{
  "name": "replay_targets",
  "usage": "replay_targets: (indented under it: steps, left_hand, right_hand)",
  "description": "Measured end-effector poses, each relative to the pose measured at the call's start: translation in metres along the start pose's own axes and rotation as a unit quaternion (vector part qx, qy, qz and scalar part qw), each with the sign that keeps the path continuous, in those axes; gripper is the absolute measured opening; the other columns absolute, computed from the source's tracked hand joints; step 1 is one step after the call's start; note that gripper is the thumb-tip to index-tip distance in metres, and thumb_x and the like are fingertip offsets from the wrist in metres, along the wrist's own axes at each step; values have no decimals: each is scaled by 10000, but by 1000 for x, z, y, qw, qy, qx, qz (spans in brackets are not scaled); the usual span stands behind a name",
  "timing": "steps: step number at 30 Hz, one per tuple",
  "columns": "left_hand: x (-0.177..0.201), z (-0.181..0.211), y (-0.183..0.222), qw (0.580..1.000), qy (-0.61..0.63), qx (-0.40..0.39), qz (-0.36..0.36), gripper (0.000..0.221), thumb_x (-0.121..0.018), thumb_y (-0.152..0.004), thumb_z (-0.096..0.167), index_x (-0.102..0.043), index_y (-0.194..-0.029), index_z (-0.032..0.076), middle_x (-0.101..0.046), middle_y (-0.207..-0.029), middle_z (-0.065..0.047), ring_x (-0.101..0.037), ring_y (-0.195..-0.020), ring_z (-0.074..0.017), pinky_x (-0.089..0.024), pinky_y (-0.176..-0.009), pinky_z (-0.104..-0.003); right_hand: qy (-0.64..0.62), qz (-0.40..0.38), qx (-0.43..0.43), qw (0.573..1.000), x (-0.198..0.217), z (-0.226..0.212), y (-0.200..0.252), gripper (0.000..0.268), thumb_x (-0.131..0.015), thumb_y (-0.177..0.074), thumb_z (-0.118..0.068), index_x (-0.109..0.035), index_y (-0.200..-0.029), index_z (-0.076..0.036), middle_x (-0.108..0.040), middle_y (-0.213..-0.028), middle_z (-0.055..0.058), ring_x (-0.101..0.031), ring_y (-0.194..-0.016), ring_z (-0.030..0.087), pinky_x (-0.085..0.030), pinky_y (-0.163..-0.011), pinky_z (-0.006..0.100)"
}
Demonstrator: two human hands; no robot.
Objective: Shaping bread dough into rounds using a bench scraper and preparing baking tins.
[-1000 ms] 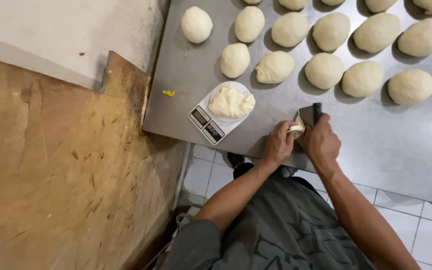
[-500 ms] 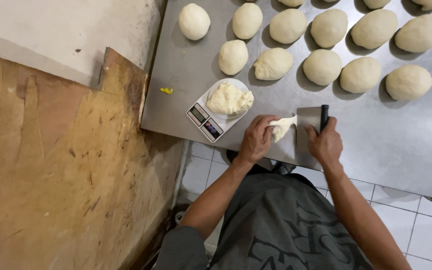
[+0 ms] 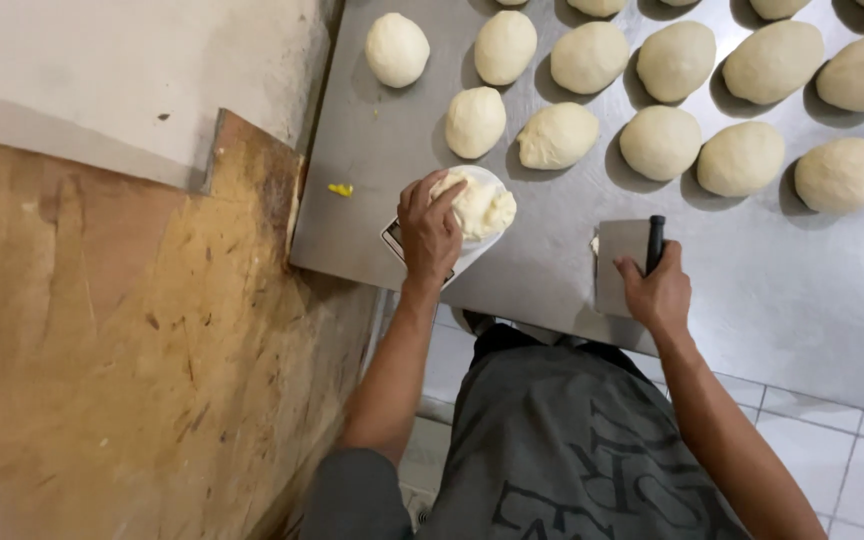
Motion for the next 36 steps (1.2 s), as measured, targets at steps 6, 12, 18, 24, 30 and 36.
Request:
replay_targets:
  steps: [6, 12, 18, 24, 30, 36]
  left_hand:
    - [-14, 58, 35, 988, 115, -1, 100, 270, -598, -836, -41, -699, -1047, 95, -676, -1129, -65, -632, -1135, -295, -441, -1118, -463]
    - [-141, 126, 68, 982, 129, -84, -106, 534, -563, -859, -10, -656, -1368, 121, -573, -1446, -165, -543, -1344, -351, -419, -1148, -455]
    - [-203, 127, 84, 981, 103, -106, -130, 459, -583, -944, 115, -627, -1400, 148, -656, -1269, -76, -595, -1262, -283, -432, -1113, -458]
    - [-175, 120, 89, 968, 140, -51, -201, 353, -673, -942, 234, -716, -1291, 211, -673, -1032, -65, -631, -1071, -260, -470, -1031, -432]
    - [-170, 113, 94, 975, 143, -44, -164, 328, -690, -906, 222, -735, -1231, 208, -678, -1012, -56, -649, -1054, -264, -468, -1033, -453]
    - [-161, 103, 87, 983, 108, -40, -145, 268, -683, -934, 198, -743, -1194, 187, -683, -1024, -60, -655, -1047, -269, -479, -978, -455]
  right_hand:
    - [-568, -57, -249, 782, 6, 71, 4, 306, -744, -987, -295, -637, -1160, -66, -670, -939, -4, -654, -764, 125, -564, -635, 304]
    - [-534, -51, -245, 808, 25, 99, 24, 250, -719, -1059, -256, -640, -1221, -82, -643, -937, -30, -586, -706, 97, -475, -562, 275]
    - [-433, -61, -233, 869, 37, 76, 34, 247, -701, -1020, -207, -616, -1212, -78, -652, -929, 16, -557, -667, 127, -459, -531, 311]
    - [-304, -60, -123, 943, 35, 60, 19, 505, -821, -909, -210, -520, -1249, 12, -665, -1061, 72, -660, -891, 155, -563, -707, 329]
    - [34, -35, 13, 999, 23, 10, 22, 572, -782, -949, -245, -454, -1285, 81, -685, -930, 318, -679, -827, 490, -553, -711, 540]
    - [99, -6, 19, 995, -8, -26, 17, 525, -737, -956, -227, -413, -1249, 65, -681, -861, 320, -665, -742, 522, -524, -643, 593]
Point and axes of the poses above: each hand's wrist, its own y-axis away from the middle knuckle, its own x-axis out of the back of the hand, z = x × y, the point moved 8 cm from there along -y, towards the middle knuckle
